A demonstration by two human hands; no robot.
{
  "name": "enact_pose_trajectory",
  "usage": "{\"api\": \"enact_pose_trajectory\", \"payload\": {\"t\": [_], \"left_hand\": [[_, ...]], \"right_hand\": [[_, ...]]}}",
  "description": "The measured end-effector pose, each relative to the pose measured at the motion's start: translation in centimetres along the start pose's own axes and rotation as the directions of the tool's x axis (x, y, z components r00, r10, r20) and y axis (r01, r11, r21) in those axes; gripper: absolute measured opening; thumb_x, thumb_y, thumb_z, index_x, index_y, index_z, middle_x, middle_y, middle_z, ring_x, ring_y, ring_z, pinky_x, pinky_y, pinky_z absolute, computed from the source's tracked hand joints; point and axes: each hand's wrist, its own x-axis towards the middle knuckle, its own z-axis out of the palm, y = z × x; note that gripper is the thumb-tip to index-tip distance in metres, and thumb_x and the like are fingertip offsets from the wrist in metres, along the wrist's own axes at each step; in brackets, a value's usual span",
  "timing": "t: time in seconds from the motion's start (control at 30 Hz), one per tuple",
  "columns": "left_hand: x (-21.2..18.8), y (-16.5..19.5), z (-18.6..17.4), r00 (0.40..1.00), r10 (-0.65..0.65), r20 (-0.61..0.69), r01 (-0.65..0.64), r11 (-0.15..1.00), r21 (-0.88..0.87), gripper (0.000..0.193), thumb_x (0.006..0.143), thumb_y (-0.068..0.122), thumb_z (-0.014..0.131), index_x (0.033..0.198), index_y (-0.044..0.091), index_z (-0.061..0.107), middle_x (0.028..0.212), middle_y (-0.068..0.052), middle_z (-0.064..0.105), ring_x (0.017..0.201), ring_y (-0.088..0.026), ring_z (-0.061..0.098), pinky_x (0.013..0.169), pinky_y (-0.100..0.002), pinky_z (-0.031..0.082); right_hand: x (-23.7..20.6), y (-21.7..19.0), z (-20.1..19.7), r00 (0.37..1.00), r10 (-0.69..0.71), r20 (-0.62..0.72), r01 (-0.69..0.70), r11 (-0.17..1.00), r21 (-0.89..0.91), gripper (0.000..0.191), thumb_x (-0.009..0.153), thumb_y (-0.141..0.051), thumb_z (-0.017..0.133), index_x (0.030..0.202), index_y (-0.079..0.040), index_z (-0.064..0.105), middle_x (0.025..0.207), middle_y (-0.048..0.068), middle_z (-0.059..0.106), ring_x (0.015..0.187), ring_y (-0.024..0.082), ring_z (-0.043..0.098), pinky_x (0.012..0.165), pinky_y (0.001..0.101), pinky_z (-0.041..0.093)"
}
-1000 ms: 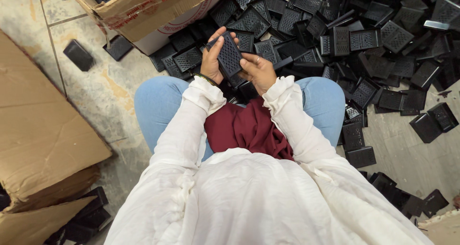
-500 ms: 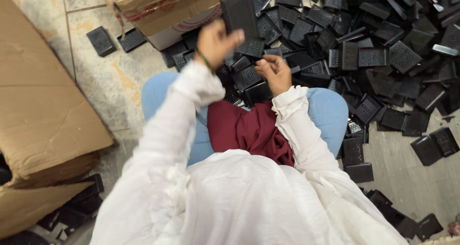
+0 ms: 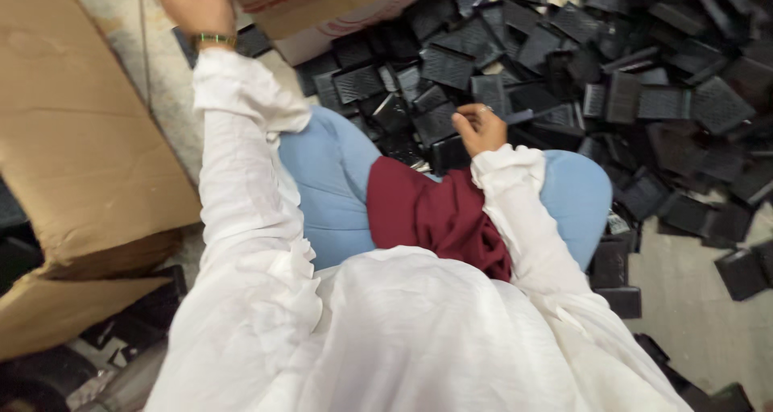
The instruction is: The person sits on the floor and repeatedly picks up small black plastic parts from a pile, inspects them by turning them over, and places them into a cardboard box. The person handles the parts one at a time, occasionally moving the pile aside to reach more items.
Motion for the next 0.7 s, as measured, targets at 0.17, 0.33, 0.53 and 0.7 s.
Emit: {"api": "enact_pose_trajectory", "payload": {"t": [0.17,0.33,0.53,0.7], "left_hand": [[-2.1,-11.0,-6.0,0.948,-0.288,0.135,0.169,0.815,0.554,0.057,0.077,0.032,0.084,0.121,0.006,0.058,0.123,-0.015,0.063,0.120,-0.040,0.055,0.105,-0.049,0.045],[-1.9,-15.5,-4.5,0.735,-0.645,0.209,0.333,0.613,0.717,0.076,0.078,0.042,0.084,0.136,0.007,0.050,0.141,-0.019,0.051,0.130,-0.040,0.052,0.110,-0.047,0.044],[0.8,-18.8,0.5,0.717,-0.642,0.273,0.195,0.560,0.805,0.103,0.066,0.046,0.090,0.144,0.008,0.035,0.150,-0.015,0.040,0.138,-0.036,0.043,0.113,-0.044,0.038],[1.1,-22.4,0.3,0.635,-0.686,0.355,0.205,0.593,0.779,0.104,0.070,0.034,0.089,0.151,0.006,0.030,0.145,-0.021,0.044,0.133,-0.042,0.045,0.113,-0.046,0.038]], "right_hand": [[-0.9,-0.4,0.5,1.000,-0.013,0.002,0.013,0.993,-0.115,0.021,0.099,-0.008,0.072,0.116,0.005,0.067,0.101,0.011,0.074,0.092,0.015,0.073,0.082,0.0275,0.060],[-1.7,-0.7,0.8,1.000,0.000,0.009,0.002,0.976,-0.216,0.024,0.100,-0.008,0.071,0.119,0.006,0.067,0.100,0.012,0.075,0.090,0.015,0.073,0.080,0.0266,0.059],[-1.6,-0.7,0.9,1.000,0.022,0.004,-0.020,0.950,-0.310,0.025,0.100,-0.008,0.072,0.120,0.006,0.067,0.099,0.012,0.075,0.089,0.014,0.072,0.078,0.0255,0.057],[-1.4,-0.5,1.4,0.995,0.092,0.024,-0.079,0.947,-0.312,0.025,0.099,-0.007,0.071,0.120,0.005,0.067,0.098,0.012,0.075,0.088,0.013,0.072,0.077,0.0252,0.057]]}}
